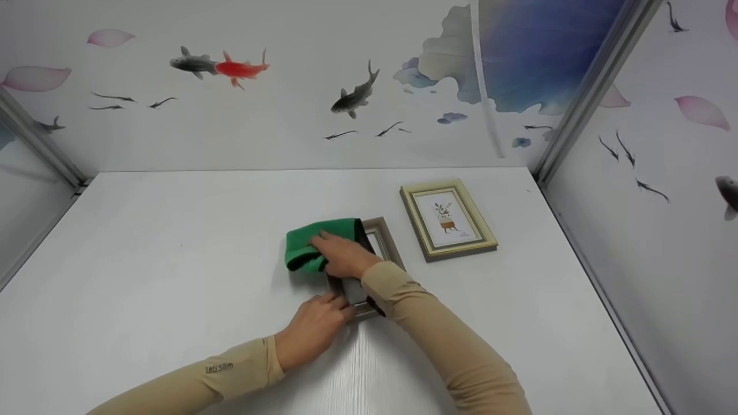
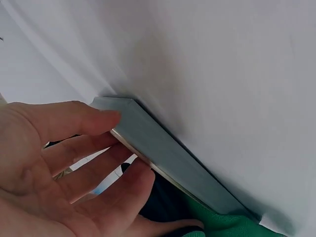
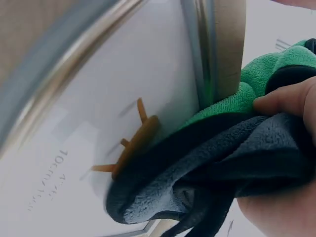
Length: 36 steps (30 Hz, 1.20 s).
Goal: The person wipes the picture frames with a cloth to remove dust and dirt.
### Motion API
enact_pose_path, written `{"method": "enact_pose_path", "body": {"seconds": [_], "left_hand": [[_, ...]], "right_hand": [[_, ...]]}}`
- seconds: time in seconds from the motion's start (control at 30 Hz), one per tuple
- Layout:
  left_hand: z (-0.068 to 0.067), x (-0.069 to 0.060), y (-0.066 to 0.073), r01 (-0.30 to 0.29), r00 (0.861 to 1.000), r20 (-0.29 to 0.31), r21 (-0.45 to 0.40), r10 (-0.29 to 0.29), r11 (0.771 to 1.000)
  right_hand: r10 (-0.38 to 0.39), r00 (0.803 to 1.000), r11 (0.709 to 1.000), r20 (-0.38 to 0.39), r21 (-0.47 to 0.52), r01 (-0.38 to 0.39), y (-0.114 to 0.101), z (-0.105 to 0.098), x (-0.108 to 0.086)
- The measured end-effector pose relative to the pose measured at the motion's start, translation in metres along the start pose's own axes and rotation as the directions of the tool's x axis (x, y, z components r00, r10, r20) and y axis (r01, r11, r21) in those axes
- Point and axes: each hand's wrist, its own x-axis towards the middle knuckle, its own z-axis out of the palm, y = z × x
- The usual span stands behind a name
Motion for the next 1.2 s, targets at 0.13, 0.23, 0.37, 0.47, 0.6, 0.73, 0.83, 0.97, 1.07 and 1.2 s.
{"method": "enact_pose_path", "body": {"seconds": [0.13, 0.23, 0.37, 0.47, 0.6, 0.73, 0.83, 0.97, 1.07, 1.2], "left_hand": [[-0.004, 0.002, 0.002, 0.023, 1.000, 0.011, -0.011, -0.023, 1.000], [-0.005, 0.002, 0.003, 0.025, 0.999, 0.023, -0.007, -0.025, 1.000], [-0.004, 0.003, 0.002, 0.030, 1.000, 0.001, 0.004, -0.030, 1.000], [-0.002, 0.002, 0.002, 0.032, 0.999, -0.014, -0.012, -0.033, 0.999], [-0.002, 0.002, 0.000, 0.015, 1.000, 0.007, -0.062, -0.014, 0.998], [-0.002, -0.001, -0.002, -0.010, 1.000, 0.024, -0.104, 0.013, 0.995], [-0.001, -0.004, -0.004, -0.016, 1.000, 0.013, -0.113, 0.018, 0.993], [0.001, -0.007, -0.004, -0.006, 1.000, -0.009, -0.104, 0.005, 0.995], [0.003, -0.007, -0.003, -0.003, 1.000, -0.026, -0.082, 0.001, 0.997], [0.005, -0.004, -0.002, -0.010, 0.999, -0.048, -0.060, 0.007, 0.998]], "right_hand": [[0.007, 0.999, 1.000, 0.037, -0.026, -0.006, -0.005, -0.004, -0.010], [0.007, 0.999, 0.999, 0.053, -0.041, -0.005, -0.009, -0.006, -0.017], [0.011, 0.999, 0.999, 0.040, -0.038, -0.009, -0.011, -0.001, -0.017], [0.027, 0.999, 0.998, 0.022, -0.059, -0.026, -0.010, 0.005, -0.013], [0.006, 1.000, 0.975, -0.020, -0.222, -0.011, -0.005, 0.009, -0.003], [0.011, 0.999, 0.920, -0.053, -0.390, -0.031, 0.001, 0.006, 0.002], [0.069, 0.996, 0.899, -0.048, -0.430, -0.083, 0.007, -0.002, 0.001], [0.094, 0.994, 0.875, -0.064, -0.472, -0.113, 0.016, -0.012, 0.004], [0.072, 0.992, 0.855, -0.099, -0.506, -0.112, 0.024, -0.017, 0.008], [0.033, 0.997, 0.868, -0.063, -0.493, -0.060, 0.028, -0.018, 0.014]]}}
